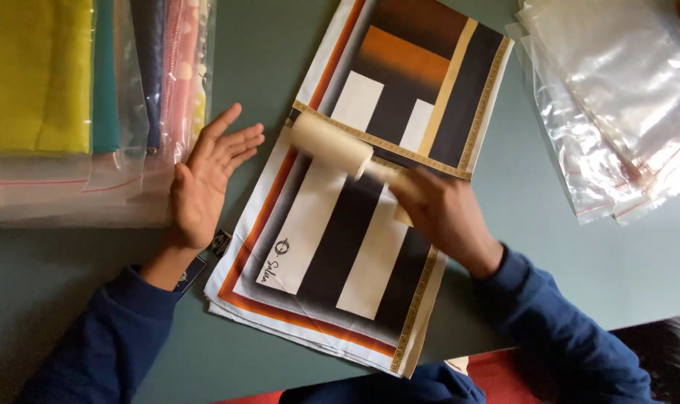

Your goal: A person unfolds a patterned fabric item on a table, uses a lint roller to remove debris from both sides, and then folds it into a neat square for packaging.

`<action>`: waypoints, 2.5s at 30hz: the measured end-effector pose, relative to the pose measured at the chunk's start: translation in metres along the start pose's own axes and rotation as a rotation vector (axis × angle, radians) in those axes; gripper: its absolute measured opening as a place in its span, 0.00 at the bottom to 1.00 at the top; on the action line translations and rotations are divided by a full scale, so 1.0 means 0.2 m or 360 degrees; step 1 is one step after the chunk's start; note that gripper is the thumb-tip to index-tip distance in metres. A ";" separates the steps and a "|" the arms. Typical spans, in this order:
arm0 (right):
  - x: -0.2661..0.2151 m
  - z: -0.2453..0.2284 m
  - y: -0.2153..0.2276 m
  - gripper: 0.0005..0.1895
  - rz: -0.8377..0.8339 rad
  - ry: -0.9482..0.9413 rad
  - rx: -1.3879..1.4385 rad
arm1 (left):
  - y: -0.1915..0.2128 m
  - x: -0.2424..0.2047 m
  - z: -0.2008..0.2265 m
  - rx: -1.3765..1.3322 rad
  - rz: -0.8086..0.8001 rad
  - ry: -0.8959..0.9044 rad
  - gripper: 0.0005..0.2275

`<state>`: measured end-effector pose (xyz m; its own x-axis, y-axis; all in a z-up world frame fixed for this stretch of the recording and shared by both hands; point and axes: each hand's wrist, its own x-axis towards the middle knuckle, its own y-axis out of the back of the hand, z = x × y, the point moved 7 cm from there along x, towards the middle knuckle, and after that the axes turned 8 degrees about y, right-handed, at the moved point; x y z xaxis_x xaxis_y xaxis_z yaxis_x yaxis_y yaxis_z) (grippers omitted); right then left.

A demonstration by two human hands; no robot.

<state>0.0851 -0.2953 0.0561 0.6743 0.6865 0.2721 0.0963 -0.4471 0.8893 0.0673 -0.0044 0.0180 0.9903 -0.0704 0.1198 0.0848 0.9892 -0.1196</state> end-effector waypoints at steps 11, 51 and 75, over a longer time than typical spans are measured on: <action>-0.13 -0.26 -0.07 0.08 -0.0431 0.0260 0.0675 | -0.03 -0.01 0.10 0.0087 -0.0056 0.0086 0.48; -0.28 -0.06 0.03 0.08 -0.0016 0.0123 0.0322 | -0.10 -0.01 0.00 0.1366 -0.0078 -0.0225 0.08; -0.50 -0.05 0.09 0.08 -0.0414 0.0037 0.0637 | -0.17 -0.02 0.04 0.1537 -0.0161 -0.0297 0.13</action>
<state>0.0123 -0.3670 0.0484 0.5743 0.8156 0.0712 0.5372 -0.4411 0.7189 0.0588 -0.0370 0.0290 0.9432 -0.2207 0.2484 -0.0405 0.6655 0.7453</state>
